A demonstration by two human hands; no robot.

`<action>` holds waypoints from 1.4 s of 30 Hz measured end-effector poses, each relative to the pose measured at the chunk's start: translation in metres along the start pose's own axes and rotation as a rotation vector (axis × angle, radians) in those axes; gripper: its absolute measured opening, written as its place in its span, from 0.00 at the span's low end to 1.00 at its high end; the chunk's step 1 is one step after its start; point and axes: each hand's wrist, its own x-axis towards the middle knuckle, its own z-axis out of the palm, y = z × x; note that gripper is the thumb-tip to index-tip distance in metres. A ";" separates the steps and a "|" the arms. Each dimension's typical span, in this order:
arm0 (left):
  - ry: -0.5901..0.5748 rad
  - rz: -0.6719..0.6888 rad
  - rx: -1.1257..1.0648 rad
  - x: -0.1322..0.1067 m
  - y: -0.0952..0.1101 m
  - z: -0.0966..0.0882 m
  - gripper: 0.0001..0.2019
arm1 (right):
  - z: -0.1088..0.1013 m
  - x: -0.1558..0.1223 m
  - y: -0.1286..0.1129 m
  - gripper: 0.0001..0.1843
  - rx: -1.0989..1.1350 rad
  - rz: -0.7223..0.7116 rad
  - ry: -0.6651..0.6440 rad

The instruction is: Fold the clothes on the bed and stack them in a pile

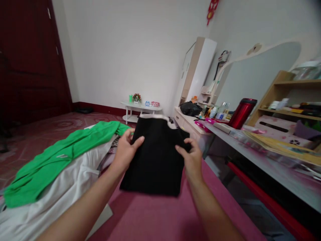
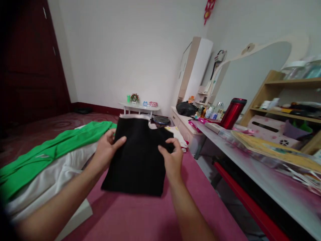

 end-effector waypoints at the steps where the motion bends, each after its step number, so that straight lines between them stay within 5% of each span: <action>1: -0.007 0.091 -0.037 0.009 0.018 0.000 0.18 | -0.005 0.012 -0.014 0.14 0.021 -0.115 0.078; 3: -0.007 0.208 -0.042 0.023 0.039 -0.003 0.17 | -0.011 0.028 -0.028 0.11 0.034 -0.295 0.145; 5: -0.038 0.222 0.006 0.026 0.033 -0.013 0.14 | -0.014 0.028 -0.019 0.09 -0.006 -0.382 0.129; 7: -0.163 0.136 0.096 0.015 0.004 -0.028 0.09 | -0.015 0.010 0.009 0.08 -0.117 -0.377 0.000; 11: -0.528 -0.166 0.304 -0.019 -0.070 -0.056 0.07 | -0.017 -0.040 0.078 0.10 -0.389 -0.158 -0.532; 12: -0.580 -0.223 0.332 -0.025 -0.082 -0.060 0.10 | -0.018 -0.047 0.089 0.11 -0.418 -0.100 -0.597; 14: -0.590 -0.258 0.435 -0.031 -0.092 -0.061 0.15 | -0.021 -0.055 0.099 0.12 -0.425 -0.055 -0.523; 18: -0.474 -0.010 0.816 -0.039 -0.071 -0.042 0.14 | -0.023 -0.060 0.087 0.11 -0.396 -0.175 -0.235; 22: -0.508 0.160 0.866 -0.060 -0.050 -0.016 0.09 | -0.015 -0.070 0.074 0.12 -0.486 -0.252 -0.405; 25: -0.607 0.208 0.931 -0.077 -0.051 -0.003 0.23 | -0.007 -0.074 0.072 0.21 -0.575 -0.227 -0.504; 28: -0.622 0.241 1.030 -0.086 -0.061 0.004 0.23 | -0.003 -0.074 0.071 0.29 -0.628 -0.194 -0.622; 32: -0.592 0.212 0.987 -0.083 -0.068 0.002 0.13 | -0.005 -0.069 0.068 0.23 -0.687 -0.120 -0.658; 36: -0.482 0.273 0.878 -0.067 -0.058 -0.011 0.15 | -0.020 -0.052 0.051 0.08 -0.630 -0.130 -0.706; 39: -0.368 0.288 0.810 -0.056 -0.050 -0.021 0.14 | -0.029 -0.040 0.038 0.07 -0.544 -0.117 -0.851; 42: -0.423 0.250 0.787 -0.052 -0.051 -0.025 0.13 | -0.023 -0.043 0.035 0.09 -0.543 -0.122 -0.872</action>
